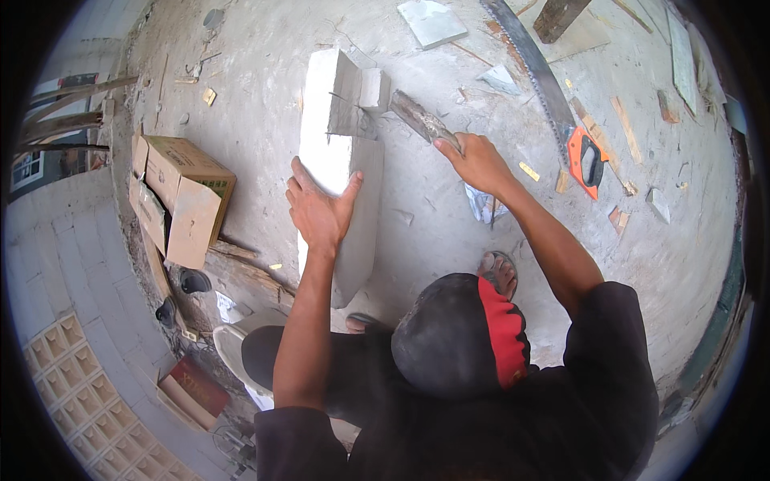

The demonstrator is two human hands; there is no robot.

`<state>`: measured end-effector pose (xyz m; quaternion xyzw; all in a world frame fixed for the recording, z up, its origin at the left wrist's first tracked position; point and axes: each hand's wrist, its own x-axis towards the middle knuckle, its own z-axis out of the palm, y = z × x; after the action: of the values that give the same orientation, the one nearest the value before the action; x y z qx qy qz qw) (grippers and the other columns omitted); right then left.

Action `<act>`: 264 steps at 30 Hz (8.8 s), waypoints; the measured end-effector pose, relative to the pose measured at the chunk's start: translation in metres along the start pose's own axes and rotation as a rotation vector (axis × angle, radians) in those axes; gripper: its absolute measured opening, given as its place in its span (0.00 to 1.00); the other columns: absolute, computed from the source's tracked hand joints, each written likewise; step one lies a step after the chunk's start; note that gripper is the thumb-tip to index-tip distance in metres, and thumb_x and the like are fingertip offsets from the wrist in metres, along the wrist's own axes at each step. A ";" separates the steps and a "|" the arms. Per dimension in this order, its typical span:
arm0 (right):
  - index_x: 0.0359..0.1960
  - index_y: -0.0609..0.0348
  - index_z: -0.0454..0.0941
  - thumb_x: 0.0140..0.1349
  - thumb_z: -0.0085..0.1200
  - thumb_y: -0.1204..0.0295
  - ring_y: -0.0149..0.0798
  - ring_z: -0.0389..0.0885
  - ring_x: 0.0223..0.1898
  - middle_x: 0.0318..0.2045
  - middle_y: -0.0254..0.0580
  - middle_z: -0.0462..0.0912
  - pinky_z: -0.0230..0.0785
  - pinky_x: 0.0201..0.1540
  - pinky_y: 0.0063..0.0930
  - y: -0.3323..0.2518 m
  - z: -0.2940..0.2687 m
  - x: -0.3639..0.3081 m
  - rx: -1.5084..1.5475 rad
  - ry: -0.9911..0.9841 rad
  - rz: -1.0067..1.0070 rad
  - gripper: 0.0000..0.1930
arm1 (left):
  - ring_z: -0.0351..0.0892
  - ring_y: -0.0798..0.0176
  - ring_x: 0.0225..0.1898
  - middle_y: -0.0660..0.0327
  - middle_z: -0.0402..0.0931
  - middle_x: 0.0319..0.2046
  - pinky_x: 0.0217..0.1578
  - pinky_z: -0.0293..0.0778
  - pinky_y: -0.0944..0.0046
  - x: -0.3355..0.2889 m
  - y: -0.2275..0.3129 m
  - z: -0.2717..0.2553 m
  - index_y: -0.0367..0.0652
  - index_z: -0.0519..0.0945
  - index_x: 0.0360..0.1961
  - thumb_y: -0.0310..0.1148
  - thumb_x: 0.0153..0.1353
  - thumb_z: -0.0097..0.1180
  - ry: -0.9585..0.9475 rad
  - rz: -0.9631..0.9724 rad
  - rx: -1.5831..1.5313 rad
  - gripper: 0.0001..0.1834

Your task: The person uses a metal scraper to shave and chop pieces from a white concrete block on the floor and then carries the block towards an unfinished wall.

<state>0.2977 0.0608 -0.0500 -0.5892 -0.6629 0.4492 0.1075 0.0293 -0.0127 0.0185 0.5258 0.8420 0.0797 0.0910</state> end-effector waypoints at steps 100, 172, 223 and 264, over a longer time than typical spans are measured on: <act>0.39 0.70 0.76 0.75 0.52 0.61 0.62 0.80 0.24 0.20 0.58 0.79 0.68 0.31 0.49 -0.027 0.070 -0.089 0.361 0.382 -0.290 0.18 | 0.69 0.42 0.63 0.43 0.69 0.59 0.63 0.66 0.43 0.009 -0.042 -0.017 0.40 0.52 0.78 0.54 0.42 0.76 -0.196 0.197 0.033 0.67; 0.38 0.70 0.76 0.75 0.51 0.54 0.63 0.79 0.26 0.20 0.59 0.77 0.67 0.31 0.50 -0.020 0.081 -0.084 0.263 0.119 0.020 0.24 | 0.68 0.42 0.64 0.42 0.68 0.62 0.64 0.64 0.42 0.012 -0.041 -0.020 0.39 0.54 0.77 0.52 0.42 0.78 -0.191 0.179 0.023 0.66; 0.44 0.65 0.80 0.70 0.57 0.51 0.65 0.85 0.34 0.30 0.64 0.85 0.76 0.39 0.56 0.012 0.035 -0.118 -0.288 0.184 0.131 0.24 | 0.79 0.50 0.59 0.42 0.77 0.60 0.61 0.74 0.56 0.092 -0.096 -0.036 0.39 0.56 0.78 0.47 0.46 0.75 -0.517 0.049 -0.502 0.61; 0.54 0.65 0.78 0.61 0.48 0.81 0.52 0.73 0.65 0.64 0.58 0.74 0.75 0.56 0.46 0.011 0.126 0.044 -0.509 0.230 -0.564 0.19 | 0.74 0.41 0.63 0.37 0.70 0.62 0.63 0.73 0.49 0.078 -0.088 -0.023 0.37 0.60 0.76 0.48 0.39 0.79 -0.403 0.095 -0.481 0.64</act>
<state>0.2080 0.0387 -0.1472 -0.4384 -0.8725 0.1544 0.1504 -0.0864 0.0188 0.0149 0.5329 0.7386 0.1750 0.3739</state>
